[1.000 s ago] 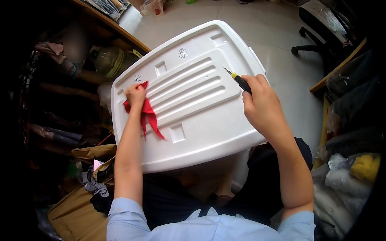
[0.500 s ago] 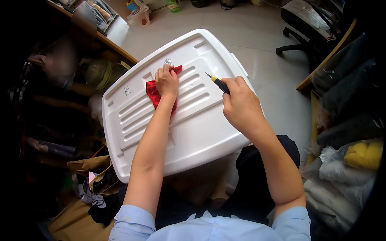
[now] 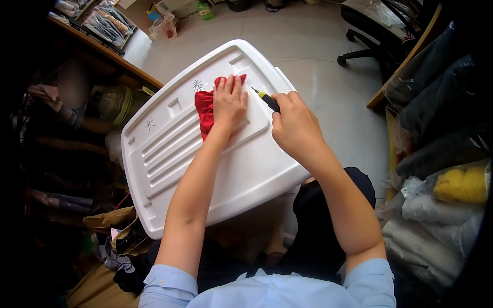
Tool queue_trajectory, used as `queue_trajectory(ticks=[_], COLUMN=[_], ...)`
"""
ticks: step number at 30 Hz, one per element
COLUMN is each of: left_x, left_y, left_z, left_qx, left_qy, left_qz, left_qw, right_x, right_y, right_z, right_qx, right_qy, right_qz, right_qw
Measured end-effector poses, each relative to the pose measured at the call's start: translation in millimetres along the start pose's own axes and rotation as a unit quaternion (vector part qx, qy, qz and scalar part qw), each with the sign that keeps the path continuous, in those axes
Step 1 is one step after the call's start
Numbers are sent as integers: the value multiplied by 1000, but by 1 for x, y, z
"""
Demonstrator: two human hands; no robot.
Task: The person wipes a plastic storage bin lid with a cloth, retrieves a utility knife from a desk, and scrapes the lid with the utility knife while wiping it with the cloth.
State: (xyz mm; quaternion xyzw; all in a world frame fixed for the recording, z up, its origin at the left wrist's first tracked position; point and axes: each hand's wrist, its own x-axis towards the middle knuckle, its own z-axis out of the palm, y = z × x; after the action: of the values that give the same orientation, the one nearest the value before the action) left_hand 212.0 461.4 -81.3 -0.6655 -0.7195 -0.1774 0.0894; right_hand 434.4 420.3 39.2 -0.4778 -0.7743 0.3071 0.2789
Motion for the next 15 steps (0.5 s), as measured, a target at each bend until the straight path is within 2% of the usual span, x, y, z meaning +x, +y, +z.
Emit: queue_trajectory(ticks=[1, 8, 11, 15], left_x=[-8, -74, -80, -43], left_y=[6, 47, 41, 25], left_z=[-1, -34, -36, -19], left_qx=[-20, -69, -81, -20], left_qy=[41, 23, 0, -3], left_qz=[32, 134, 137, 59], left_qw=[998, 988, 987, 998], right_x=[0, -5, -6, -6], right_y=[0, 3, 7, 10], right_z=[1, -1, -4, -9], right_qx=[-3, -9, 18, 4], right_qy=[0, -5, 6, 11], right_qz=[-6, -13, -4, 4], right_qw=[1000, 1000, 1000, 1000])
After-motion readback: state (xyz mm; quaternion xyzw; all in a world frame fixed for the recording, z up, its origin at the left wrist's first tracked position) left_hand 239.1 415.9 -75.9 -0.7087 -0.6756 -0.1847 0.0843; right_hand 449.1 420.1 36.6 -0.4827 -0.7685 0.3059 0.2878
